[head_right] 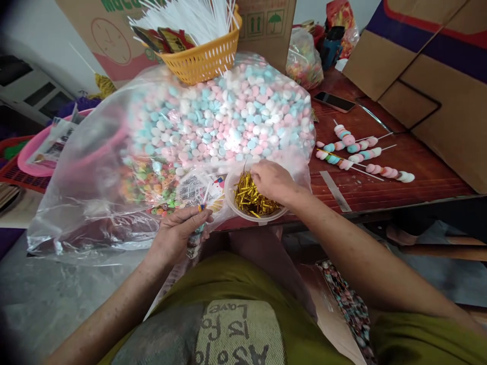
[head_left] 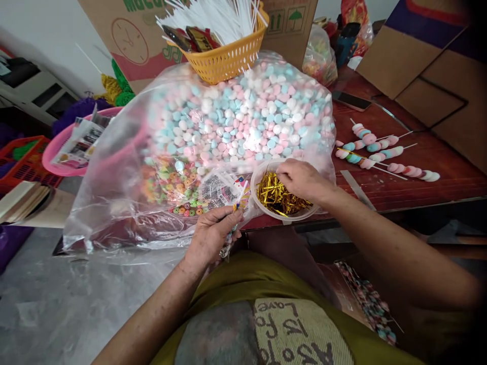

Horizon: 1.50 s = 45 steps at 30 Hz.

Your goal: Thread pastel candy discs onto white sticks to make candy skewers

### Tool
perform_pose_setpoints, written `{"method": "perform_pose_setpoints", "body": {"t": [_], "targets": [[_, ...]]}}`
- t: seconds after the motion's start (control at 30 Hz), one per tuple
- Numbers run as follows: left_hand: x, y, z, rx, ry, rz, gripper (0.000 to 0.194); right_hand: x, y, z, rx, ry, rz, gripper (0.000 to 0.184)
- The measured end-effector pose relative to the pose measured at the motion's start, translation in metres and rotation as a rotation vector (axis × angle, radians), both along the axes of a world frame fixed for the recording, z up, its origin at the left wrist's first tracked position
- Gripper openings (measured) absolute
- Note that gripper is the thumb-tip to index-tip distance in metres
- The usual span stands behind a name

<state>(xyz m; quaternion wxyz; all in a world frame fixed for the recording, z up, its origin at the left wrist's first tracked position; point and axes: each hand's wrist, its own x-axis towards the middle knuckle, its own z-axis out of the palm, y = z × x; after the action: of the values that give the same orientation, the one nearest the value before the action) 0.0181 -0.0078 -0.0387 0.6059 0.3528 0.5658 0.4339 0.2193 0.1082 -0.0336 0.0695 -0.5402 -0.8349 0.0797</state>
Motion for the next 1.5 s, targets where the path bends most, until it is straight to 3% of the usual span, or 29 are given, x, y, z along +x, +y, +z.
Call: {"method": "perform_pose_setpoints", "body": {"t": [0.2,0.43,0.6,0.7,0.77,0.83,0.93,1.0,1.07,1.13,1.17,1.27,1.5], "targets": [[0.004,-0.001,0.005,0.03,-0.13,-0.029,0.028,0.014,-0.031,0.014,-0.075,0.502,-0.004,0.014],[0.005,-0.001,0.018,0.09,-0.183,-0.047,0.023,-0.025,-0.102,0.025,-0.334,1.05,0.192,0.021],[0.002,-0.007,0.017,0.194,-0.237,-0.107,0.016,-0.043,-0.103,0.017,-0.525,1.296,0.002,0.044],[0.003,-0.008,0.019,0.17,-0.35,-0.157,0.018,-0.05,-0.1,0.017,-0.655,1.355,-0.018,0.047],[0.005,-0.007,0.02,0.16,-0.394,-0.122,0.019,-0.055,-0.099,0.016,-0.707,1.415,-0.032,0.047],[0.006,-0.006,0.022,0.151,-0.41,-0.054,0.02,-0.056,-0.1,0.014,-0.749,1.43,-0.043,0.04],[0.005,-0.004,0.024,0.116,-0.397,0.027,0.022,-0.048,-0.104,0.009,-0.758,1.252,-0.022,0.023],[0.003,-0.002,0.023,0.106,-0.37,0.05,0.024,-0.038,-0.108,0.01,-0.593,1.135,-0.062,0.023],[0.002,0.001,0.02,0.087,-0.329,0.052,0.028,-0.03,-0.111,0.015,-0.306,1.119,-0.122,0.015],[0.004,0.003,0.015,0.078,-0.283,0.033,0.029,-0.03,-0.111,0.021,-0.103,1.081,-0.081,0.009],[0.005,0.003,0.012,0.087,-0.257,0.012,0.027,-0.033,-0.11,0.023,-0.076,1.038,-0.022,0.009],[0.008,0.002,0.006,0.179,-0.161,-0.036,0.019,-0.047,-0.103,0.021,-0.15,0.878,0.079,0.017],[-0.003,-0.005,0.018,0.234,0.14,-0.239,0.02,-0.057,-0.088,0.011,-0.399,0.902,-0.006,0.028]]}}
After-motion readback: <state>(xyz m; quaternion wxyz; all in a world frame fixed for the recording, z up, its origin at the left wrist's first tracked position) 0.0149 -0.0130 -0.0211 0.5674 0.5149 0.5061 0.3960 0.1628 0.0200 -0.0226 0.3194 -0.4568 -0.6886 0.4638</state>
